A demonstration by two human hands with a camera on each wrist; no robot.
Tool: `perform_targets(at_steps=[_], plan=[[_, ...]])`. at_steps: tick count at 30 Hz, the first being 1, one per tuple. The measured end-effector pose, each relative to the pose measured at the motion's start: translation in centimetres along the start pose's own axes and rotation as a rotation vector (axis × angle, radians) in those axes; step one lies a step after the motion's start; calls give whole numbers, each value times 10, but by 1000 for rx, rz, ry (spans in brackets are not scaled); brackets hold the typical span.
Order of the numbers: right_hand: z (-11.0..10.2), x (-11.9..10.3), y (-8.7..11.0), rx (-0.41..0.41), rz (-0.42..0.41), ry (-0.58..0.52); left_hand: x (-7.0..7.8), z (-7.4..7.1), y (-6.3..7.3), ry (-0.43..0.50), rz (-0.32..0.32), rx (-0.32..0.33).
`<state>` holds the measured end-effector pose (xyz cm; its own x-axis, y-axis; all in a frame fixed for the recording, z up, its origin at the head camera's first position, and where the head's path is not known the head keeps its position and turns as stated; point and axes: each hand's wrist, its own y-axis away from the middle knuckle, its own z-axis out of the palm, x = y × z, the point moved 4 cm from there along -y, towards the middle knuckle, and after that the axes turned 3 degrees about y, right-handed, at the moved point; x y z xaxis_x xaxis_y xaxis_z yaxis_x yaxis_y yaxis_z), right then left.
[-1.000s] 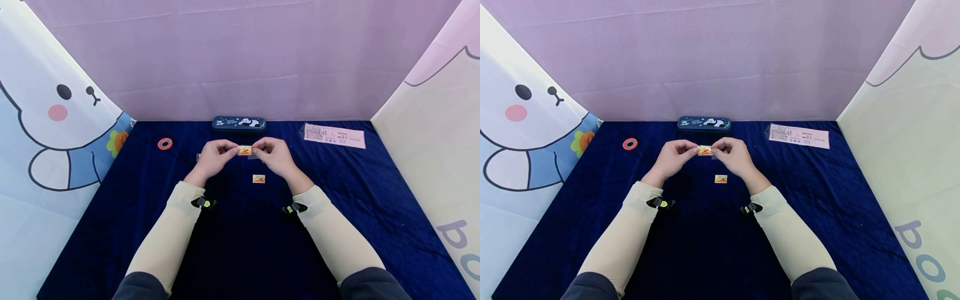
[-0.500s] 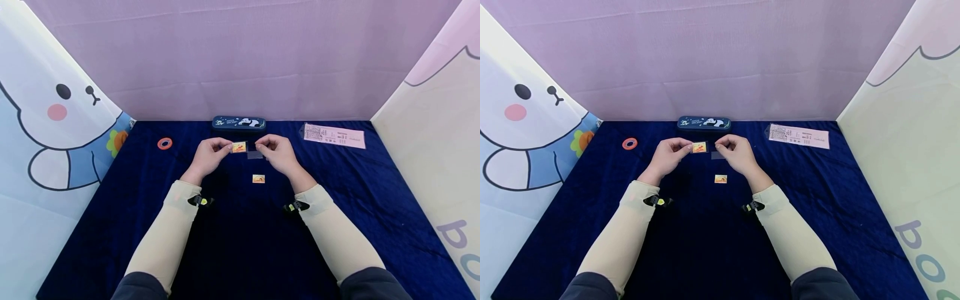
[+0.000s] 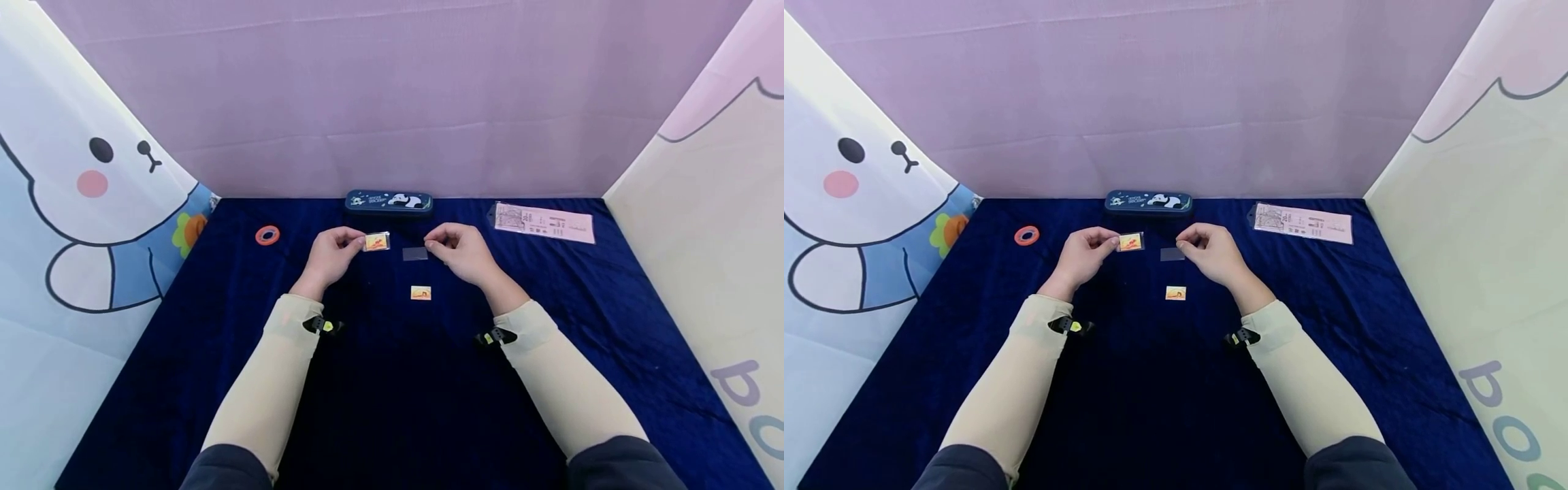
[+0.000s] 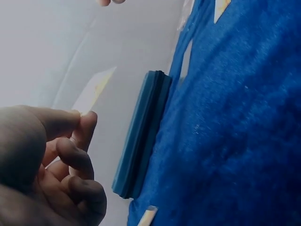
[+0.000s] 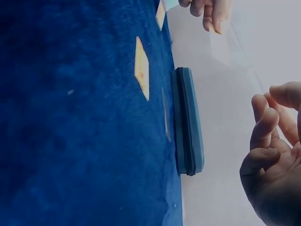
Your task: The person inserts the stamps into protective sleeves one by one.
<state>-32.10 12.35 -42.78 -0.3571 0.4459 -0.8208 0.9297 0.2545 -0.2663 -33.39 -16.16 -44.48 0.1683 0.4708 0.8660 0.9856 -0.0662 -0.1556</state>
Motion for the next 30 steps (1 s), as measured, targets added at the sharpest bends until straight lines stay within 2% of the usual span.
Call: perform_targets(at_steps=[6,12,21,30], plan=[[0,8,6,-54,18,64,-15,1,-3,-32,-38,-3],[1,21,13,-173,55,121,-25,0,-4,-79,-74,-12],[9,28,26,-361,97,275,-26,1,-5,-103,-113,-36],[15,24,29,-463,89,328,-28,4,-7,-118,-130,-67]])
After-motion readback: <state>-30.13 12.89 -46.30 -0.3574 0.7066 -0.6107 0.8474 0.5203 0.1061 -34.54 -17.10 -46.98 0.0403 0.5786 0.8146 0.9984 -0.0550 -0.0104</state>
